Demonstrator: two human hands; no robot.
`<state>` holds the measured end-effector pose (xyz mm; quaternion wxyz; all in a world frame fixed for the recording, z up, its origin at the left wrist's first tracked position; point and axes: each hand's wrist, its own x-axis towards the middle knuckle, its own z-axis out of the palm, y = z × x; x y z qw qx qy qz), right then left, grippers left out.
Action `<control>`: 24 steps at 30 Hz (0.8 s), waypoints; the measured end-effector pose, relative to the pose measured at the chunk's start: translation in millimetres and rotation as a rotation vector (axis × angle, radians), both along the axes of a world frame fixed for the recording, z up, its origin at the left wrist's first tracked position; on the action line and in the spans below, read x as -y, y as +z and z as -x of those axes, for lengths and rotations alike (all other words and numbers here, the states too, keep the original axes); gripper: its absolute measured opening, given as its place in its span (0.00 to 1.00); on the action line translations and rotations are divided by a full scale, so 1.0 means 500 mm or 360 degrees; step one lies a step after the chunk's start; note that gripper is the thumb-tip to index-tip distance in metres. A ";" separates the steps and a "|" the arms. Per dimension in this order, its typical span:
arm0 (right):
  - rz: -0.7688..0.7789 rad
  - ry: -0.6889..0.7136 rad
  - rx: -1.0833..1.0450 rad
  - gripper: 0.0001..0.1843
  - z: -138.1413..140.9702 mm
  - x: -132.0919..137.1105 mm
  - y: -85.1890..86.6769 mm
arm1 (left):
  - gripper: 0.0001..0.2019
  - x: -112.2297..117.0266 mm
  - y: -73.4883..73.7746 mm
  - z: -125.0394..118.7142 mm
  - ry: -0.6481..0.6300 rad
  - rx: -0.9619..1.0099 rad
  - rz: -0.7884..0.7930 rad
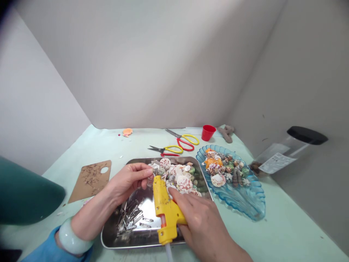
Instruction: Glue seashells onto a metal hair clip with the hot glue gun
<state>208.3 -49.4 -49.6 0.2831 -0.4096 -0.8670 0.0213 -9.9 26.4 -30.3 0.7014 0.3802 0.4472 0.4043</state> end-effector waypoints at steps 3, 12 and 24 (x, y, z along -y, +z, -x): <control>-0.0012 -0.0036 0.0009 0.26 0.001 0.001 0.000 | 0.11 0.001 0.001 0.000 0.0011 0.0006 -0.0004; 0.0049 -0.0147 -0.0139 0.28 -0.002 0.000 -0.003 | 0.11 0.003 0.001 0.000 0.0006 -0.0001 -0.0013; 0.0918 -0.0111 -0.0520 0.10 0.004 0.003 0.050 | 0.12 0.005 0.004 -0.003 -0.0023 0.0035 0.0016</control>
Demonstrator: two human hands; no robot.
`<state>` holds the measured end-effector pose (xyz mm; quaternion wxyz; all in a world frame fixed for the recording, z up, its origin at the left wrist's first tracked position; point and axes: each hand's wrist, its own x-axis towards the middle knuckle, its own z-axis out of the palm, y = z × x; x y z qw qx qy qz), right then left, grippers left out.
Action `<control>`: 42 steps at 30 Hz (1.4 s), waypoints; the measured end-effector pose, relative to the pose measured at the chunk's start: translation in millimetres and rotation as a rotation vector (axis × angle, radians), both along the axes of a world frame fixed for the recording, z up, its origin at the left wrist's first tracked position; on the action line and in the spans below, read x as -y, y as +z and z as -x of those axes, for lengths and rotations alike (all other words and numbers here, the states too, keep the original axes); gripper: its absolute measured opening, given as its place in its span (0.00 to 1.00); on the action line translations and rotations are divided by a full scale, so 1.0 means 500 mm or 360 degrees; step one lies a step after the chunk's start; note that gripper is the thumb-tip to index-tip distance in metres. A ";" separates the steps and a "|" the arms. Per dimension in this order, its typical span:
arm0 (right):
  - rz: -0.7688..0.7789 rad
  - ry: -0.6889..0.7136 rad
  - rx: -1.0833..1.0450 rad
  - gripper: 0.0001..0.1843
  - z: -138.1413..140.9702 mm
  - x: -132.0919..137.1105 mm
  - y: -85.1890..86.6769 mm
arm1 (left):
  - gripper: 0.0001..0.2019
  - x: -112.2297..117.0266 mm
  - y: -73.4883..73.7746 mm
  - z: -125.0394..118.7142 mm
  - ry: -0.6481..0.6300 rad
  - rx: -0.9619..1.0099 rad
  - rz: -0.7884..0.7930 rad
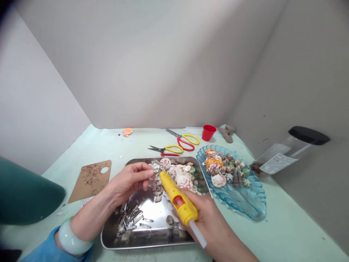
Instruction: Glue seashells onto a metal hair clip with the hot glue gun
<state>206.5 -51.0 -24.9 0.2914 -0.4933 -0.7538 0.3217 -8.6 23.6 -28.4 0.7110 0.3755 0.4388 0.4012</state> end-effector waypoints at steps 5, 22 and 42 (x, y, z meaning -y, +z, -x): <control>0.0073 -0.0032 -0.0050 0.11 0.003 -0.001 -0.001 | 0.12 0.000 0.001 -0.002 0.0006 -0.0016 0.0004; 0.0071 0.0012 -0.0021 0.08 0.001 -0.003 -0.013 | 0.11 -0.002 -0.002 0.000 0.0013 0.0017 -0.0024; 0.0102 -0.0015 -0.0106 0.09 0.005 0.002 0.001 | 0.11 -0.002 -0.005 -0.002 0.0066 -0.0043 -0.0059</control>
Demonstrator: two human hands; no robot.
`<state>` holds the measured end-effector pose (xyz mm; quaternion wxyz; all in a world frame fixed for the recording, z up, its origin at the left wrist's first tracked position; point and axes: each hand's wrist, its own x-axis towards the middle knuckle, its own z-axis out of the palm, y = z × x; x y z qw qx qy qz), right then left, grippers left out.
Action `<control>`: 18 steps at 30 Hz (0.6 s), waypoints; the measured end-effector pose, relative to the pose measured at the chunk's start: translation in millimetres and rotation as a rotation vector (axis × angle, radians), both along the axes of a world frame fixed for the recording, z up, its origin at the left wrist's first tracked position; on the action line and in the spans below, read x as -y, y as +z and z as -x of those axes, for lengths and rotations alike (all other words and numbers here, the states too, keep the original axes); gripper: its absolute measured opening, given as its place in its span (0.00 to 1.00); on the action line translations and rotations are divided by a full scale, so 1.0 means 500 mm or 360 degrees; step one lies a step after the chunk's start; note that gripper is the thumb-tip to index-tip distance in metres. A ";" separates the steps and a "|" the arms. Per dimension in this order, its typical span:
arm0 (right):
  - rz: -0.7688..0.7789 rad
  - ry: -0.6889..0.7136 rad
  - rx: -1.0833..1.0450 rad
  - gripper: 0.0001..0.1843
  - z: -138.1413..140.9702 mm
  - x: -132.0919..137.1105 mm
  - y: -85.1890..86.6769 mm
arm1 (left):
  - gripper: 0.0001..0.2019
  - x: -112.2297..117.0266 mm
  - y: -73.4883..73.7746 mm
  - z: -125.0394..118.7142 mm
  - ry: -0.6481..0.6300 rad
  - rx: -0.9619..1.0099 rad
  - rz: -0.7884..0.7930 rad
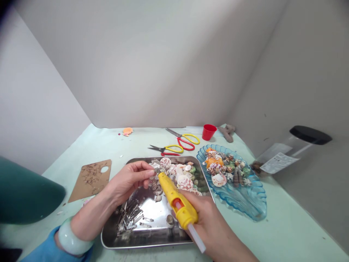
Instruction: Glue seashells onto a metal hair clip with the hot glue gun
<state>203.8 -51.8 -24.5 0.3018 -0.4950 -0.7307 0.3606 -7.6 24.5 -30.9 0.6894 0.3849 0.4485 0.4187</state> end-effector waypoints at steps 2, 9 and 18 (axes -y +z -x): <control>0.0005 -0.0005 -0.0001 0.09 -0.001 0.000 -0.001 | 0.11 0.000 0.001 0.000 0.0002 -0.0011 0.0007; -0.0005 0.0001 0.0040 0.09 -0.002 -0.003 -0.003 | 0.11 0.000 0.002 -0.001 0.0004 -0.0020 0.0009; -0.0032 -0.0024 0.0067 0.08 -0.002 -0.002 -0.002 | 0.11 -0.001 0.002 0.000 -0.0010 -0.0049 0.0002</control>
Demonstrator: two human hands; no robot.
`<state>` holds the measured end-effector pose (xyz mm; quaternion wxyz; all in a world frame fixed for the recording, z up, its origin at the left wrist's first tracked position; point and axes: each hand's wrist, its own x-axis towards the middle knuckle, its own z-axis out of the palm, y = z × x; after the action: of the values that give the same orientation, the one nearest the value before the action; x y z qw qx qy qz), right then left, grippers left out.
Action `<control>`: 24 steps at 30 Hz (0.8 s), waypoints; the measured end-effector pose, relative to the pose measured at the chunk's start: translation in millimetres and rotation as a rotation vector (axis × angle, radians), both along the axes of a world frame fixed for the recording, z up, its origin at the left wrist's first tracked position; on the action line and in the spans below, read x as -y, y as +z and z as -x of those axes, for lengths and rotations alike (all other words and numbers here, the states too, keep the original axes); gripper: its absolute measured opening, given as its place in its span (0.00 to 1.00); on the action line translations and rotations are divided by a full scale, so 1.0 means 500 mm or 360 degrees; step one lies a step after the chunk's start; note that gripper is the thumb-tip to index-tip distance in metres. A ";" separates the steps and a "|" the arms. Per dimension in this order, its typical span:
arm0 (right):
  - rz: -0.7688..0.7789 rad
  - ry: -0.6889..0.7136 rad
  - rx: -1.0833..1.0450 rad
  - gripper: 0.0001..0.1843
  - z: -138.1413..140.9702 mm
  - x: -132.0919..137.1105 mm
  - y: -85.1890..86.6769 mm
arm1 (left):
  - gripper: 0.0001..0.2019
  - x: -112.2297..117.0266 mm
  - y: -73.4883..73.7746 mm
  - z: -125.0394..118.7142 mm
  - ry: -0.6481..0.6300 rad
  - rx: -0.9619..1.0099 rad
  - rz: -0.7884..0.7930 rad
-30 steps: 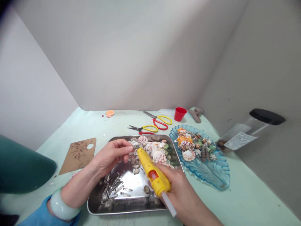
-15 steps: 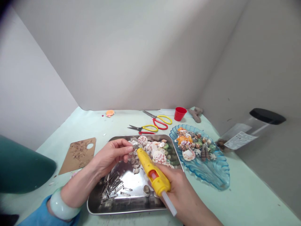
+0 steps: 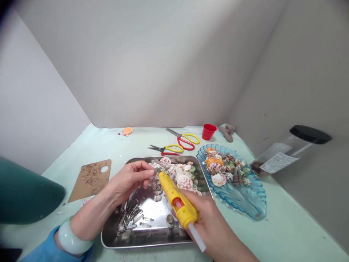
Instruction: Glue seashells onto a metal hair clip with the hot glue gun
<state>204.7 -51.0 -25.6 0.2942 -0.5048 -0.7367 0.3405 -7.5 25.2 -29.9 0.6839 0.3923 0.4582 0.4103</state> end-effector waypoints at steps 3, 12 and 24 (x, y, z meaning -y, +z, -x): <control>0.0017 -0.0015 -0.0008 0.09 0.001 -0.001 0.001 | 0.12 0.001 -0.002 0.001 -0.0009 0.0010 -0.0004; 0.0084 -0.0015 -0.0012 0.09 -0.003 0.002 -0.006 | 0.12 0.002 0.001 -0.001 -0.0019 0.0015 0.0001; 0.0076 0.0033 -0.0067 0.07 -0.003 0.004 -0.003 | 0.12 0.004 0.003 -0.001 0.0000 0.0004 0.0014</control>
<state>206.0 -52.9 -26.9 0.2939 -0.4968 -0.7272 0.3714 -7.0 23.0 -28.4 0.6862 0.3890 0.4591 0.4087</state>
